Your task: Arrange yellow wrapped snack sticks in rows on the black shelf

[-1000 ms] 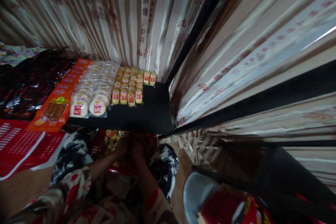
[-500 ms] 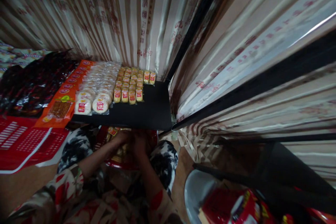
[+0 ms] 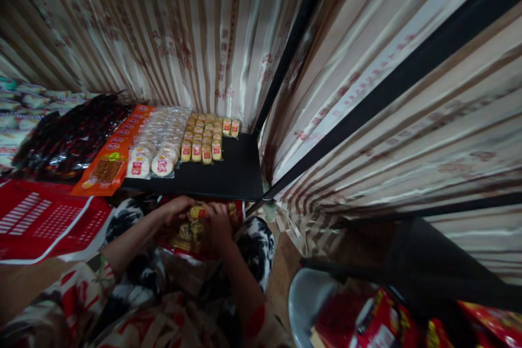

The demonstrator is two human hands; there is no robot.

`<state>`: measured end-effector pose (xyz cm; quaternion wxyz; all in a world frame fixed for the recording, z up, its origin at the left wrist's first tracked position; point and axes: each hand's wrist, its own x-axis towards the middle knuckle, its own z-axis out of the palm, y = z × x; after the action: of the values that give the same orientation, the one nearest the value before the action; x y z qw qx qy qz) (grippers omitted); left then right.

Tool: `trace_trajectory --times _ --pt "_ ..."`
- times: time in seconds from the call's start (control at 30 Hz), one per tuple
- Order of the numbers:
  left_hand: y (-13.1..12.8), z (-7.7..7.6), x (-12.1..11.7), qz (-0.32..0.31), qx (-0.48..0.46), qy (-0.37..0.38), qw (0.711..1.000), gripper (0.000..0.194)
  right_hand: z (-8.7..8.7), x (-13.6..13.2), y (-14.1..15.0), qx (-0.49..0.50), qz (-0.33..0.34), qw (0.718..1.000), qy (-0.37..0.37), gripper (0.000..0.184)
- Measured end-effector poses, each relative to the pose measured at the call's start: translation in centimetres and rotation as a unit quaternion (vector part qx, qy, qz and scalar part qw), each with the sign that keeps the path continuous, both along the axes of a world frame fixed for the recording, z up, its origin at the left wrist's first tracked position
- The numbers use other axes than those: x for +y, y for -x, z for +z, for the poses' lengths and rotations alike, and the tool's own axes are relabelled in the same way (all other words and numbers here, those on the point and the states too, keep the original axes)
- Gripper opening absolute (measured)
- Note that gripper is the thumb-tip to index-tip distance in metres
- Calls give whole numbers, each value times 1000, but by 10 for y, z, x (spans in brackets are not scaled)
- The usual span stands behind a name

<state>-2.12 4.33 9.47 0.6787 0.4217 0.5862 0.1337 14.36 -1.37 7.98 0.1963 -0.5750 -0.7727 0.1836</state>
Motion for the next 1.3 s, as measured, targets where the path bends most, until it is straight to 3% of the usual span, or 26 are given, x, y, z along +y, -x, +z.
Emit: trace_trajectory --times 0.23,0.33,0.4,0.5,0.57,0.63,0.77,0.87,0.97,1.07,1.13,1.23,1.3 --pt "0 39 -2 -99 -85 -43 991 46 30 3 -16 18 39 998 -51 45" --pt "-2 49 0 -120 -80 -66 987 44 41 8 -22 16 59 996 -69 48" --pt "-7 54 2 -91 -87 -75 989 38 45 12 -24 39 37 994 -92 49" --pt "-17 59 4 5 -131 -69 989 32 44 18 -24 114 -74 983 -122 57" --pt "-27 60 4 62 -172 -64 981 31 39 22 -22 207 -167 959 -100 65" --pt "-37 57 5 97 -213 -63 970 32 35 28 -20 328 -212 920 -33 62" --pt "-57 49 9 135 -243 -68 958 32 33 37 -16 517 -170 834 86 39" --pt "-70 46 16 133 -208 -90 965 35 37 45 -16 563 -196 799 80 39" --pt "-81 49 27 106 -82 -198 971 37 38 59 -21 555 -245 793 44 43" --pt "-91 56 39 70 86 -334 936 38 34 81 -29 534 -265 803 6 43" --pt "-98 62 47 61 161 -387 906 39 29 99 -36 513 -268 816 -20 43" --pt "-110 70 59 60 215 -437 871 36 23 128 -46 468 -280 835 -66 42" --pt "-120 73 70 40 210 -443 871 34 20 149 -53 428 -296 849 -94 43"
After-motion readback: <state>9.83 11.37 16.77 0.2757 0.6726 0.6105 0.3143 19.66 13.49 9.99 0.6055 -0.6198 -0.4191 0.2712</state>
